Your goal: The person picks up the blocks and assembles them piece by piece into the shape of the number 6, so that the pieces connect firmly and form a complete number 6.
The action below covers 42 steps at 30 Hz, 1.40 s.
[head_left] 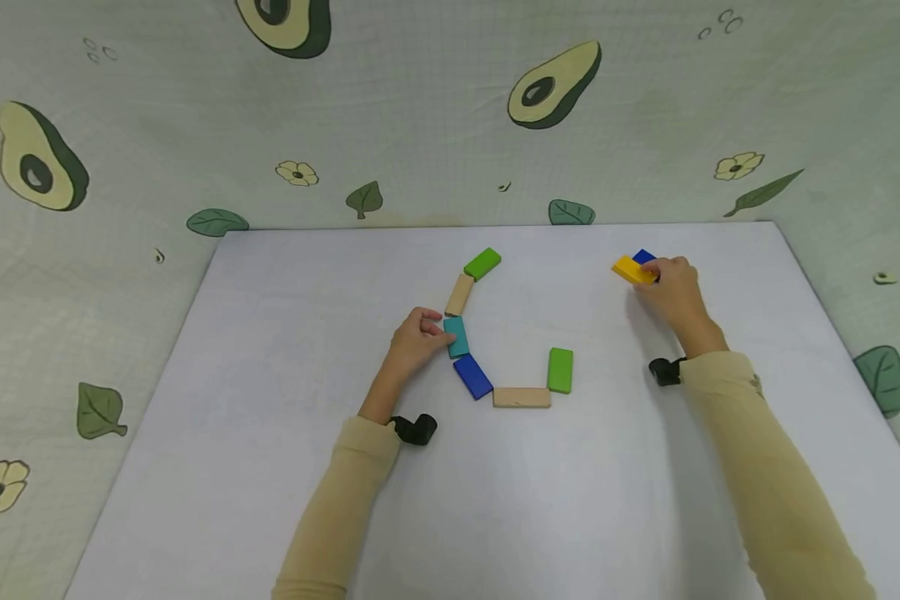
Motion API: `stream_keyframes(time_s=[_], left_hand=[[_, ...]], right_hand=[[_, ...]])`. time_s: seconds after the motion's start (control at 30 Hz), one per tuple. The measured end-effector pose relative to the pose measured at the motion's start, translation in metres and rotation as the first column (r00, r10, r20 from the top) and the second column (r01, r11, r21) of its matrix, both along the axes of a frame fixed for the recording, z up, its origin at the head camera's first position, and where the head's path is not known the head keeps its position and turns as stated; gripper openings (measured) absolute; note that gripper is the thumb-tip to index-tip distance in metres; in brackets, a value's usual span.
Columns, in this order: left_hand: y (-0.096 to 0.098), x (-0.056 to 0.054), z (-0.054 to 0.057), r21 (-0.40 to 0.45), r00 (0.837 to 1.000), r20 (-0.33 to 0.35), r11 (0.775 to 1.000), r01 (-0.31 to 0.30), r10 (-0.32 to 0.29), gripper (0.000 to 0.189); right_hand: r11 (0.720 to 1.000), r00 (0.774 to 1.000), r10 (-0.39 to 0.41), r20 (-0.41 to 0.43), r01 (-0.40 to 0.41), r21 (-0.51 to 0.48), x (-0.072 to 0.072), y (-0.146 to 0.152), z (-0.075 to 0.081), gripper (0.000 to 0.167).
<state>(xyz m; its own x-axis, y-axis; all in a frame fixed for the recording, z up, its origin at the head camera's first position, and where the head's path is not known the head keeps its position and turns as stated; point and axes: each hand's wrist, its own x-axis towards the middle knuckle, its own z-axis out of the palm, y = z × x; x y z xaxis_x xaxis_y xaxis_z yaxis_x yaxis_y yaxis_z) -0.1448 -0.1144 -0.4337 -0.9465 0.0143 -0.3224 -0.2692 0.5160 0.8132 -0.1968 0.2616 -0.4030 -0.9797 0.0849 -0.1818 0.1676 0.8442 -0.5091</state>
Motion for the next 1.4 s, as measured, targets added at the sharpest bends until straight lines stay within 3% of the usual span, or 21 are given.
stream_keyframes(time_s=[0.23, 0.73, 1.0, 1.4], left_hand=[[-0.003, -0.003, 0.001, 0.039, 0.999, 0.044, 0.999, 0.027, -0.029, 0.043], [-0.002, -0.003, 0.002, 0.0, 0.998, 0.043, 0.998, 0.056, -0.056, 0.039], [-0.002, -0.003, 0.002, -0.005, 0.997, 0.043, 0.998, 0.06, -0.06, 0.039], [-0.002, -0.003, 0.004, -0.012, 0.997, 0.048, 0.998, 0.058, -0.058, 0.04]], right_hand=[[0.998, 0.999, -0.034, 0.019, 0.033, 0.05, -0.008, -0.001, -0.006, 0.043], [0.991, 1.0, -0.009, 0.014, 0.007, 0.131, -0.012, -0.007, -0.005, 0.041], [0.988, 0.996, -0.022, 0.082, 0.009, 0.154, -0.014, -0.006, -0.005, 0.047], [0.997, 0.989, -0.055, 0.14, 0.047, 0.066, -0.013, -0.011, -0.005, 0.05]])
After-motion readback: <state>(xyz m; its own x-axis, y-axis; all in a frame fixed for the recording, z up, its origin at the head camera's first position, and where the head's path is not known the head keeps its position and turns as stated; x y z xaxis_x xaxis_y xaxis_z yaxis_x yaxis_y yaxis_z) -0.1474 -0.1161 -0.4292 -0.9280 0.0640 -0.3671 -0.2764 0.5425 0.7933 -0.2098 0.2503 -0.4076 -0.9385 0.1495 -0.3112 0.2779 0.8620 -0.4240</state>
